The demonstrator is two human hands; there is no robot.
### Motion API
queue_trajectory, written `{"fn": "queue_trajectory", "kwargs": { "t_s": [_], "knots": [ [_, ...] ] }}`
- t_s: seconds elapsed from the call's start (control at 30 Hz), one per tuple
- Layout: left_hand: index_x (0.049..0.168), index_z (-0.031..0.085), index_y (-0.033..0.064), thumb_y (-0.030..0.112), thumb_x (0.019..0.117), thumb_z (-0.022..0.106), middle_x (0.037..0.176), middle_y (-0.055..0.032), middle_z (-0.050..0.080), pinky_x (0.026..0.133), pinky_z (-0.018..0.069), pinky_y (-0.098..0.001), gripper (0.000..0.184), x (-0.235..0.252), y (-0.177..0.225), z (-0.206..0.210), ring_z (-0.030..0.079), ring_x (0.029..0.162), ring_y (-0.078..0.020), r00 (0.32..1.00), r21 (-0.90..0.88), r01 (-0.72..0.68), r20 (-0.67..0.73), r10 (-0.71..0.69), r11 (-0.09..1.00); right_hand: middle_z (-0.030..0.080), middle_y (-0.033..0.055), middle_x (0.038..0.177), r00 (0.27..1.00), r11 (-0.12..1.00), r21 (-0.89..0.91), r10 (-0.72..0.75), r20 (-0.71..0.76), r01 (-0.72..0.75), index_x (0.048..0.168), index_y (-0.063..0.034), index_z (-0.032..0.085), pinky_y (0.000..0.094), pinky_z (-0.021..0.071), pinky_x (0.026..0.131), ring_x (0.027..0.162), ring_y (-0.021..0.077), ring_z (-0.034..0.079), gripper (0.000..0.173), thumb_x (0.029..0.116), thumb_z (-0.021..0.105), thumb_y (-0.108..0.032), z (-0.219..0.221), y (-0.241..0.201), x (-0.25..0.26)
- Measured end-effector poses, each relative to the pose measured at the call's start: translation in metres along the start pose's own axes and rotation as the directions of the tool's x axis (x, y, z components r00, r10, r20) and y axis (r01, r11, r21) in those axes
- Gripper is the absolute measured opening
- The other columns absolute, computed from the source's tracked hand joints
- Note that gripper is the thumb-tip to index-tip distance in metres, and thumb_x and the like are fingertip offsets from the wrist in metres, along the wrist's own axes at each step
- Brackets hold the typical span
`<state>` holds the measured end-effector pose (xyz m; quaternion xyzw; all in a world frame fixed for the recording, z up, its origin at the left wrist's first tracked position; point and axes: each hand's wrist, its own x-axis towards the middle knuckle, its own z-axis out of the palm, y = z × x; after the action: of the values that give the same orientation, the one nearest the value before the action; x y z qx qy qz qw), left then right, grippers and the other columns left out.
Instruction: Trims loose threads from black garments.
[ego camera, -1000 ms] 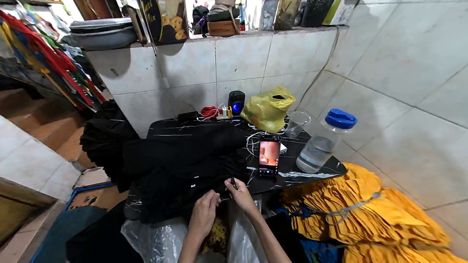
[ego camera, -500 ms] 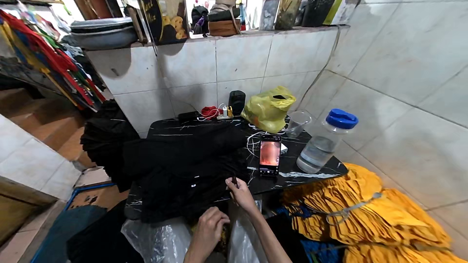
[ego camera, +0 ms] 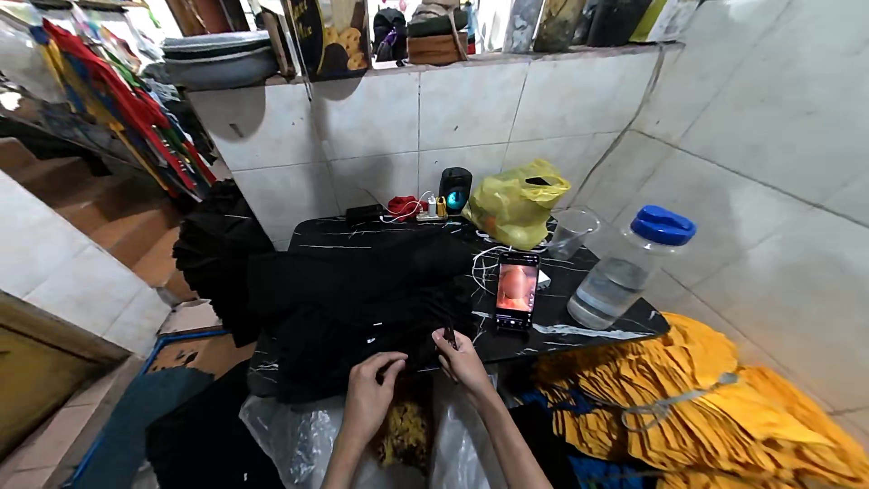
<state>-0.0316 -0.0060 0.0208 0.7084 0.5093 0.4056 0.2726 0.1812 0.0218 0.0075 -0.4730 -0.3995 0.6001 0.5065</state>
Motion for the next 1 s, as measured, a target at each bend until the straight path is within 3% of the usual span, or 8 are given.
{"fn": "queue_trajectory", "kwargs": {
  "t_s": [0.17, 0.27, 0.37, 0.5, 0.6, 0.8, 0.9, 1.0],
  "knots": [
    [0.110, 0.079, 0.0195, 0.029, 0.1022, 0.062, 0.109, 0.0061, 0.074, 0.095, 0.0558, -0.0262, 0.021, 0.020, 0.001, 0.013, 0.068, 0.104, -0.0033, 0.995, 0.052, 0.073, 0.068, -0.076, 0.996, 0.047, -0.0015, 0.064, 0.999, 0.999, -0.020, -0.024, 0.033, 0.025, 0.111, -0.0047, 0.062, 0.0200, 0.0341, 0.041, 0.043, 0.0046, 0.036, 0.018, 0.1063, 0.056, -0.021, -0.002, 0.001, 0.000],
    [0.119, 0.076, 0.0180, 0.013, 0.1047, 0.052, 0.119, 0.0035, 0.073, 0.104, 0.0529, -0.0330, 0.029, 0.026, 0.000, 0.021, 0.067, 0.113, -0.0077, 0.996, 0.074, 0.051, 0.073, -0.056, 0.996, 0.048, -0.0008, 0.068, 0.998, 0.998, -0.041, -0.038, 0.056, 0.040, 0.118, -0.0059, 0.060, 0.0209, 0.0349, 0.043, 0.046, 0.0052, 0.037, 0.019, 0.1064, 0.055, -0.020, -0.003, 0.002, -0.002],
    [0.119, 0.074, 0.0153, 0.003, 0.1035, 0.048, 0.114, 0.0031, 0.074, 0.095, 0.0575, -0.0291, 0.033, 0.032, -0.004, 0.018, 0.069, 0.104, -0.0071, 0.998, 0.011, 0.059, 0.025, -0.059, 0.998, 0.048, -0.0006, 0.067, 0.998, 0.999, -0.040, -0.028, 0.061, 0.031, 0.120, -0.0073, 0.060, 0.0205, 0.0353, 0.042, 0.045, 0.0051, 0.037, 0.020, 0.1069, 0.054, -0.022, -0.004, 0.001, -0.001],
    [0.118, 0.074, 0.0167, 0.032, 0.1028, 0.061, 0.112, 0.0032, 0.073, 0.087, 0.0581, -0.0279, 0.025, 0.033, -0.009, 0.002, 0.069, 0.096, -0.0068, 0.987, 0.039, 0.079, 0.135, -0.084, 0.996, 0.047, -0.0003, 0.066, 0.999, 1.000, -0.027, -0.002, 0.042, 0.004, 0.121, -0.0071, 0.059, 0.0211, 0.0352, 0.042, 0.045, 0.0056, 0.037, 0.021, 0.1075, 0.054, -0.023, -0.001, 0.002, 0.001],
    [0.124, 0.072, 0.0143, 0.047, 0.0945, 0.070, 0.124, -0.0033, 0.069, 0.105, 0.0509, -0.0380, 0.045, 0.019, -0.008, 0.002, 0.064, 0.118, -0.0186, 0.950, 0.240, -0.082, 0.311, 0.004, 0.967, 0.047, -0.0005, 0.066, 1.000, 0.999, -0.045, 0.008, 0.026, -0.007, 0.121, -0.0060, 0.058, 0.0218, 0.0347, 0.042, 0.045, 0.0059, 0.036, 0.022, 0.1076, 0.052, -0.022, 0.001, 0.000, 0.000],
    [0.093, 0.078, 0.0123, 0.016, 0.0958, 0.067, 0.088, -0.0010, 0.071, 0.082, 0.0604, -0.0284, 0.012, -0.026, -0.009, 0.017, 0.071, 0.086, -0.0138, 0.905, 0.303, -0.418, 0.224, 0.362, 0.857, 0.048, -0.0004, 0.067, 1.000, 0.998, -0.059, 0.011, 0.010, -0.010, 0.118, -0.0056, 0.059, 0.0212, 0.0347, 0.042, 0.045, 0.0055, 0.037, 0.020, 0.1073, 0.053, -0.022, 0.001, 0.001, -0.001],
    [0.099, 0.078, 0.0099, 0.014, 0.0978, 0.065, 0.096, -0.0064, 0.075, 0.087, 0.0601, -0.0401, 0.014, -0.048, -0.002, 0.021, 0.073, 0.092, -0.0211, 0.831, 0.203, -0.305, 0.533, 0.156, 0.930, 0.050, -0.0002, 0.068, 1.000, 0.999, -0.054, 0.004, 0.007, -0.003, 0.116, -0.0056, 0.060, 0.0203, 0.0342, 0.042, 0.045, 0.0049, 0.037, 0.019, 0.1070, 0.054, -0.021, 0.001, 0.001, -0.001],
    [0.142, 0.063, 0.0209, 0.003, 0.0910, 0.069, 0.133, -0.0133, 0.067, 0.104, 0.0501, -0.0569, 0.054, -0.054, -0.004, 0.021, 0.065, 0.120, -0.0356, 0.599, 0.322, -0.054, 0.768, -0.227, 0.945, 0.050, -0.0008, 0.068, 0.999, 0.997, -0.065, -0.039, 0.020, 0.041, 0.109, -0.0056, 0.063, 0.0202, 0.0346, 0.044, 0.047, 0.0044, 0.038, 0.017, 0.1043, 0.060, -0.021, 0.002, 0.002, 0.000]
  ]
}}
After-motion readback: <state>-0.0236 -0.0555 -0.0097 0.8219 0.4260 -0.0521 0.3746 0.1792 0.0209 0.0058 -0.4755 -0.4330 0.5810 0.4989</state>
